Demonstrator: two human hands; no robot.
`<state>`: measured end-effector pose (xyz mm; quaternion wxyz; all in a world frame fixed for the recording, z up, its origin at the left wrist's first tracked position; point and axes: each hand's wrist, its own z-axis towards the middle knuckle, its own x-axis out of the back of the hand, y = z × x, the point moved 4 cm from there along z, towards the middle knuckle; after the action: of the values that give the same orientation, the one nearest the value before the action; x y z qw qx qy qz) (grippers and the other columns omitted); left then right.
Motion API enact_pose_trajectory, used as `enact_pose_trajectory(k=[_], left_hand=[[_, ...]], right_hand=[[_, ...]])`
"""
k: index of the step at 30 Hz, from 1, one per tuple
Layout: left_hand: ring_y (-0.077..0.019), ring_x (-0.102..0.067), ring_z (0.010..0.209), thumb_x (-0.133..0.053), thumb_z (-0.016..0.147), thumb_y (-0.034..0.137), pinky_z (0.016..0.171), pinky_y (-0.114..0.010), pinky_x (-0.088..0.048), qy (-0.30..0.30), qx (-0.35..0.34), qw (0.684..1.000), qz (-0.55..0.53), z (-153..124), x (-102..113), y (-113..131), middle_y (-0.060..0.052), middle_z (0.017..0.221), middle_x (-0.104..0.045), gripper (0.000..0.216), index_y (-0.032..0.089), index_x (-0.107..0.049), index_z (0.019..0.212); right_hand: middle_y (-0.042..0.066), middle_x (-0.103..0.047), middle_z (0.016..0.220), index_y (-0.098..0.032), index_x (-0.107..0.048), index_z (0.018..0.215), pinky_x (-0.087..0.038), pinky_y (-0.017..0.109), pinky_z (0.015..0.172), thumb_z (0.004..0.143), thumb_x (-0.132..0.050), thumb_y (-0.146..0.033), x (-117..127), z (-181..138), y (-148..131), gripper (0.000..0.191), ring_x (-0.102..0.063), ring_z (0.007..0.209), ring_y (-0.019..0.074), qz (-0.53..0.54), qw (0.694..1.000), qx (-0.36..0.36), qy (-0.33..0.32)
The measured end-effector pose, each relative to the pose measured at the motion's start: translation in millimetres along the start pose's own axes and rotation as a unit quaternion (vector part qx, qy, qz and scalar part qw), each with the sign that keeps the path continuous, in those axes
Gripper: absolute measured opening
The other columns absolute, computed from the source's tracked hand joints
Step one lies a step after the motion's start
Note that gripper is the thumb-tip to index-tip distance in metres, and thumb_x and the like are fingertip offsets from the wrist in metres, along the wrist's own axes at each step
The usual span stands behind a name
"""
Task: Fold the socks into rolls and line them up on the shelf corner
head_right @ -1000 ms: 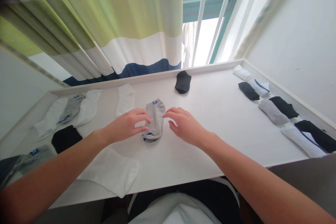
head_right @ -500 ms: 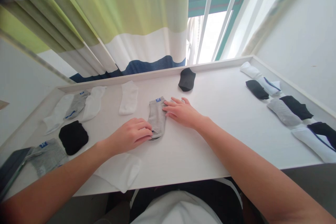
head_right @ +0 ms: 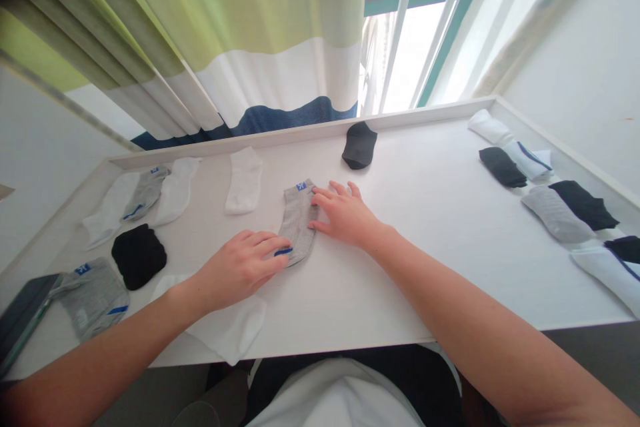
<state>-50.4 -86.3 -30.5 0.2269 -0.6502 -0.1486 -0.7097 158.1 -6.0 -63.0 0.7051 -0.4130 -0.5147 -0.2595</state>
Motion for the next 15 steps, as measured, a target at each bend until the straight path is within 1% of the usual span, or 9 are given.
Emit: enact_pose_trajectory(k=[3, 5, 7, 9, 12, 15], left_hand=[[-0.0259, -0.061, 0.115, -0.059, 0.101, 0.02, 0.088, -0.039, -0.045, 0.022, 0.017, 1.0, -0.001, -0.8, 0.7, 0.5, -0.006, 0.127, -0.07, 0.01, 0.022, -0.066, 0.107], [-0.0244, -0.061, 0.112, -0.058, 0.102, 0.018, 0.089, -0.038, -0.044, 0.028, 0.025, 0.999, -0.014, -1.2, -1.5, -1.0, -0.006, 0.122, -0.071, 0.016, 0.022, -0.066, 0.115], [-0.0225, -0.061, 0.105, -0.056, 0.101, 0.013, 0.088, -0.037, -0.044, 0.03, 0.016, 0.999, -0.026, -1.8, -4.5, -2.2, -0.005, 0.112, -0.072, 0.024, 0.023, -0.066, 0.12], [-0.0213, -0.06, 0.098, -0.055, 0.099, 0.008, 0.086, -0.036, -0.044, 0.037, -0.002, 0.999, -0.03, -2.7, -6.3, -2.3, -0.004, 0.104, -0.072, 0.028, 0.023, -0.067, 0.12], [-0.0208, -0.059, 0.094, -0.056, 0.097, 0.007, 0.083, -0.036, -0.043, 0.041, -0.013, 0.999, -0.023, -3.7, -5.8, -1.1, -0.004, 0.1, -0.071, 0.03, 0.024, -0.069, 0.119], [-0.0214, -0.059, 0.094, -0.058, 0.099, 0.014, 0.083, -0.036, -0.044, 0.038, -0.01, 0.999, -0.025, -2.7, -1.1, -0.8, -0.005, 0.101, -0.071, 0.025, 0.025, -0.07, 0.118]], right_hand=[[0.009, -0.054, 0.158, -0.024, -0.066, 0.129, -0.025, 0.073, 0.12, 0.092, -0.072, -0.05, 0.7, -0.8, 0.3, 0.045, -0.039, 0.151, 0.0423, 0.006, 1.0, -0.001, -0.006], [0.009, -0.053, 0.159, -0.024, -0.066, 0.129, -0.023, 0.073, 0.12, 0.09, -0.073, -0.053, 0.9, -1.1, 0.3, 0.049, -0.037, 0.151, 0.0427, 0.007, 1.0, -0.001, -0.008], [0.008, -0.053, 0.159, -0.024, -0.065, 0.13, -0.023, 0.073, 0.121, 0.089, -0.073, -0.054, 1.2, -1.5, 0.0, 0.051, -0.036, 0.152, 0.0433, 0.007, 1.0, -0.001, -0.011], [0.008, -0.051, 0.16, -0.024, -0.064, 0.131, -0.022, 0.074, 0.121, 0.089, -0.074, -0.054, 1.6, -1.9, -0.3, 0.052, -0.035, 0.152, 0.0441, 0.008, 1.0, -0.002, -0.018], [0.008, -0.049, 0.162, -0.025, -0.063, 0.133, -0.02, 0.075, 0.121, 0.09, -0.07, -0.058, 1.7, -2.3, -1.3, 0.054, -0.032, 0.153, 0.046, 0.01, 1.0, -0.008, -0.028], [0.009, -0.047, 0.163, -0.024, -0.062, 0.134, -0.017, 0.077, 0.121, 0.092, -0.064, -0.063, 0.7, -2.5, -3.0, 0.057, -0.029, 0.154, 0.0473, 0.006, 0.999, -0.01, -0.03]])
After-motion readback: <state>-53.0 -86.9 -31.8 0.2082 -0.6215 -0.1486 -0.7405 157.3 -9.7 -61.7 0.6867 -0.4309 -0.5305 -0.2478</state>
